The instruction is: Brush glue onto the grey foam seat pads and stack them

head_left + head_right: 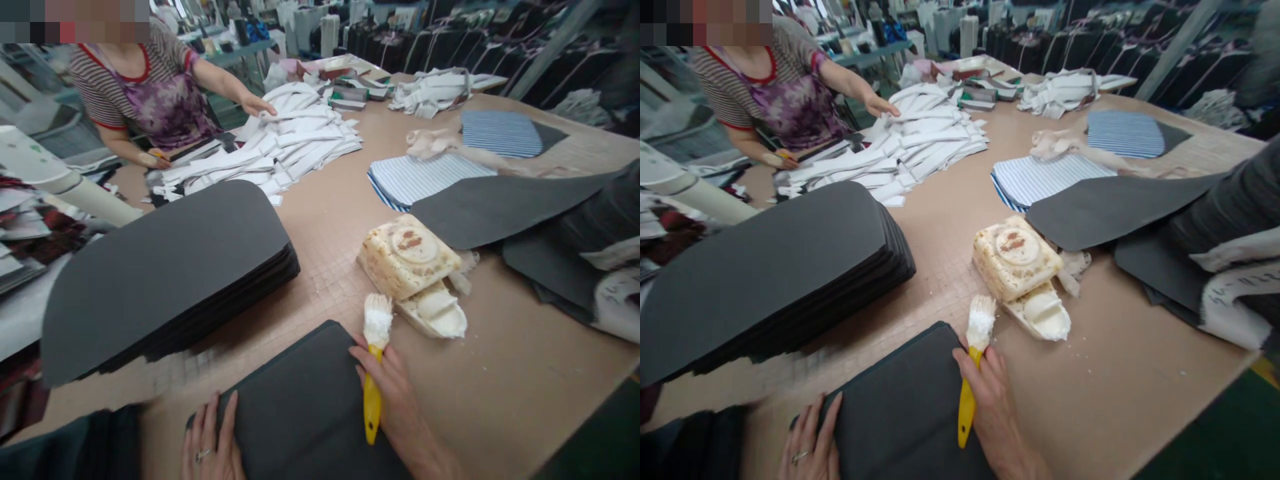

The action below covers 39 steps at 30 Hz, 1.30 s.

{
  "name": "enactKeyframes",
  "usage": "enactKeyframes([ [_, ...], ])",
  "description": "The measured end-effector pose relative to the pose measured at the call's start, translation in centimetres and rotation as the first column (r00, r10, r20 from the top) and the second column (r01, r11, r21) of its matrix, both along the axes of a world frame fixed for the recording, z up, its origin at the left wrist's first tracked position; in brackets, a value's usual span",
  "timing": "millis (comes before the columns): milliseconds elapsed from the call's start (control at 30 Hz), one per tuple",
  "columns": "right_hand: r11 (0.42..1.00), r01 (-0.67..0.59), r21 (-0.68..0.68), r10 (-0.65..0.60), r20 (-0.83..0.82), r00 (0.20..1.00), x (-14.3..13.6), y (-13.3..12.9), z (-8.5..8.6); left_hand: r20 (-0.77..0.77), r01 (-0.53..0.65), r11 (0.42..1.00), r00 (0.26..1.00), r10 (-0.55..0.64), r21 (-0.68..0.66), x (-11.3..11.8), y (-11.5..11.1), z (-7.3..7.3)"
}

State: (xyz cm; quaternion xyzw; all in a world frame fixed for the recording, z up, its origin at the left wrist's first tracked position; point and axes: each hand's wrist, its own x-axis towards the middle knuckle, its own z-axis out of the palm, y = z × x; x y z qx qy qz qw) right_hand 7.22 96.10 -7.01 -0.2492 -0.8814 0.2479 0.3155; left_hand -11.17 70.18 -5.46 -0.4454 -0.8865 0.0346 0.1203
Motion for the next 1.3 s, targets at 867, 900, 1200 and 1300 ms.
enactKeyframes([
  [867, 0.907, -0.230, 0.352, 0.213, 0.087, 0.973, -4.2, -1.2, -1.8, 0.370, -0.161, 0.966, 0.926, 0.077, 0.201, 5.5, 9.0, 2.2],
  [900, 0.909, -0.236, 0.345, 0.217, 0.094, 0.972, -4.2, -1.2, -1.9, 0.357, -0.182, 0.963, 0.929, 0.102, 0.198, 5.4, 8.1, 2.0],
  [1200, 0.915, -0.251, 0.316, 0.245, 0.058, 0.968, -3.9, -0.8, -3.0, 0.187, -0.541, 0.804, 0.841, 0.508, 0.248, 5.8, -2.0, 4.5],
  [1300, 0.912, -0.226, 0.342, 0.234, 0.017, 0.972, -4.1, -0.5, -3.9, 0.087, -0.442, 0.814, 0.892, 0.444, 0.378, 7.2, -4.6, 10.5],
])
